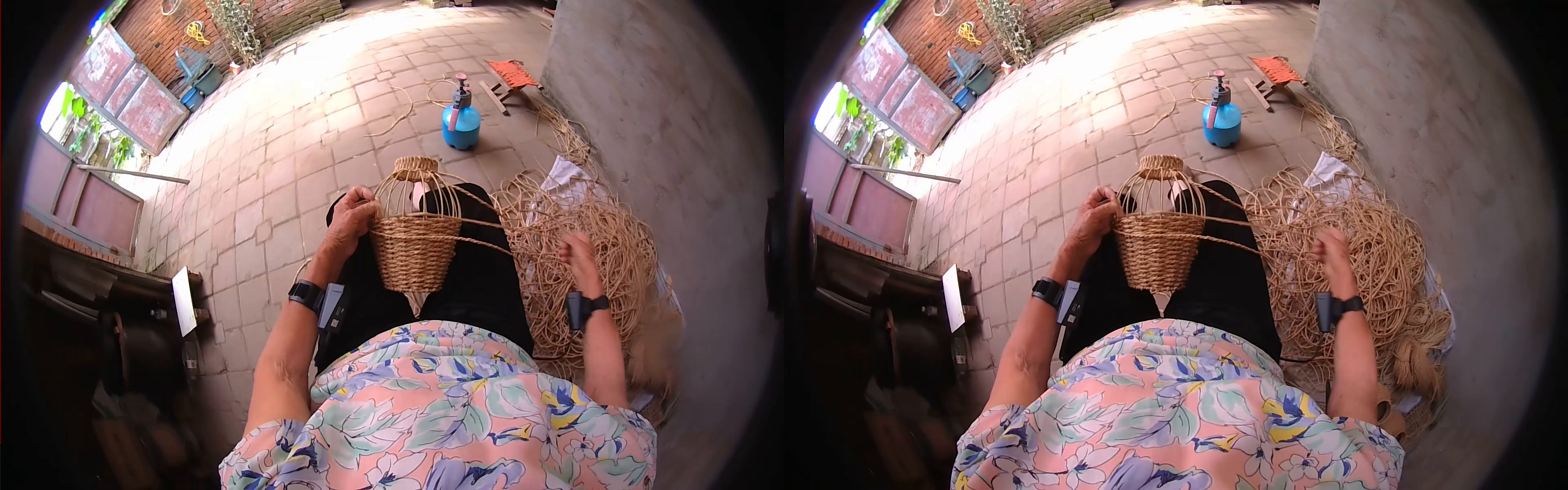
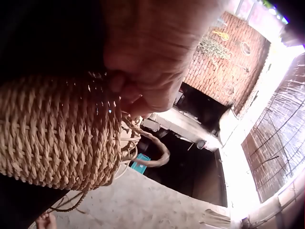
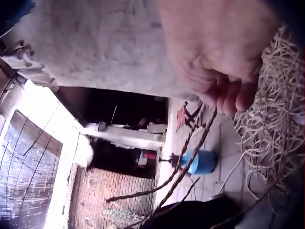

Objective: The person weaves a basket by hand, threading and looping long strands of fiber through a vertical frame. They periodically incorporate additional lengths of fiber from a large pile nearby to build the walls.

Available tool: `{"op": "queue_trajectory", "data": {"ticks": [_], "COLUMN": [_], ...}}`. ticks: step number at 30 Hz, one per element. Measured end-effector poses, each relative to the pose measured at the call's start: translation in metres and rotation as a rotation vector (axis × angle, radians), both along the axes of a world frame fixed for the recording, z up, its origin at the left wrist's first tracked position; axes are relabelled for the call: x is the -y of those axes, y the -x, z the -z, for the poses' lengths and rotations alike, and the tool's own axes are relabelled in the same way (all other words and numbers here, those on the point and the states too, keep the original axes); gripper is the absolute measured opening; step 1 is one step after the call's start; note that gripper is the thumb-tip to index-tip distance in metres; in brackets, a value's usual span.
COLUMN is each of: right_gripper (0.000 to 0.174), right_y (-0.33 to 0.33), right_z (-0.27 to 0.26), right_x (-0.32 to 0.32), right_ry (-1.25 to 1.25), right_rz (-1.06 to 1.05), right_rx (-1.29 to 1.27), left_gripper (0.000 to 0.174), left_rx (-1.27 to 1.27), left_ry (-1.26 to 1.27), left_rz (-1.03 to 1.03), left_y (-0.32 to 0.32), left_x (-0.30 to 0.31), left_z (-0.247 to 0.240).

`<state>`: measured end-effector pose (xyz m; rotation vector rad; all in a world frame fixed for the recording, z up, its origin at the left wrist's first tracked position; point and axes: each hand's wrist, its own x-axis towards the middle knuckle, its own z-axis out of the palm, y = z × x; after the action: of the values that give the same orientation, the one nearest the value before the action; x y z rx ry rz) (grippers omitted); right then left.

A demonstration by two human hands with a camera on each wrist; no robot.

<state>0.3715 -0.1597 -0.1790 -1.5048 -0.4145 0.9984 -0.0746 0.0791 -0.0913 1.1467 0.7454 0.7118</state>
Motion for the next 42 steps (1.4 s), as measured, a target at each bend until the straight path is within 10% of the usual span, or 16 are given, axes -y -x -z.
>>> {"op": "queue_trajectory", "data": {"ticks": [7, 9, 11, 13, 15, 19, 24, 29, 32, 42], "right_gripper": [0.029, 0.026, 0.023, 0.023, 0.022, 0.021, 0.024, 0.022, 0.021, 0.019], "right_y": [-0.06, -0.041, 0.002, 0.058, 0.107, 0.156, 0.178, 0.183, 0.184, 0.197], "right_z": [0.027, 0.02, -0.013, -0.059, -0.085, -0.09, -0.075, -0.076, -0.088, -0.102], "right_x": [0.073, 0.04, 0.003, -0.023, -0.037, -0.057, -0.085, -0.092, -0.084, -0.089], "right_ry": [0.464, 0.639, 0.081, -0.037, -0.118, -0.043, -0.379, -0.41, -0.105, -0.175], "right_rz": [0.175, -0.078, -0.017, -0.114, -0.301, -0.504, -0.292, -0.363, -0.339, -0.365], "right_rx": [0.374, 1.304, 1.14, 0.947, 0.81, -0.226, -0.81, -0.64, 0.296, 0.264], "left_gripper": [0.01, 0.011, 0.012, 0.013, 0.015, 0.02, 0.02, 0.017, 0.019, 0.027], "left_rx": [-0.031, 0.004, -0.132, -0.272, -0.576, -0.599, -0.726, -0.78, -0.852, -0.701], "left_ry": [0.008, -0.034, -0.145, -0.252, -0.982, -1.479, -1.477, -1.427, -1.31, -0.725], "left_rz": [-0.03, -0.018, -0.052, -0.068, -0.308, -0.206, 0.002, 0.016, 0.083, 0.245], "left_y": [-0.008, -0.007, -0.008, -0.013, -0.023, -0.044, -0.062, -0.067, -0.074, -0.04], "left_x": [0.009, 0.001, 0.013, 0.03, 0.046, 0.07, 0.077, 0.08, 0.08, 0.05], "left_z": [-0.01, 0.001, -0.015, -0.032, -0.044, -0.071, -0.068, -0.071, -0.074, -0.074]}}
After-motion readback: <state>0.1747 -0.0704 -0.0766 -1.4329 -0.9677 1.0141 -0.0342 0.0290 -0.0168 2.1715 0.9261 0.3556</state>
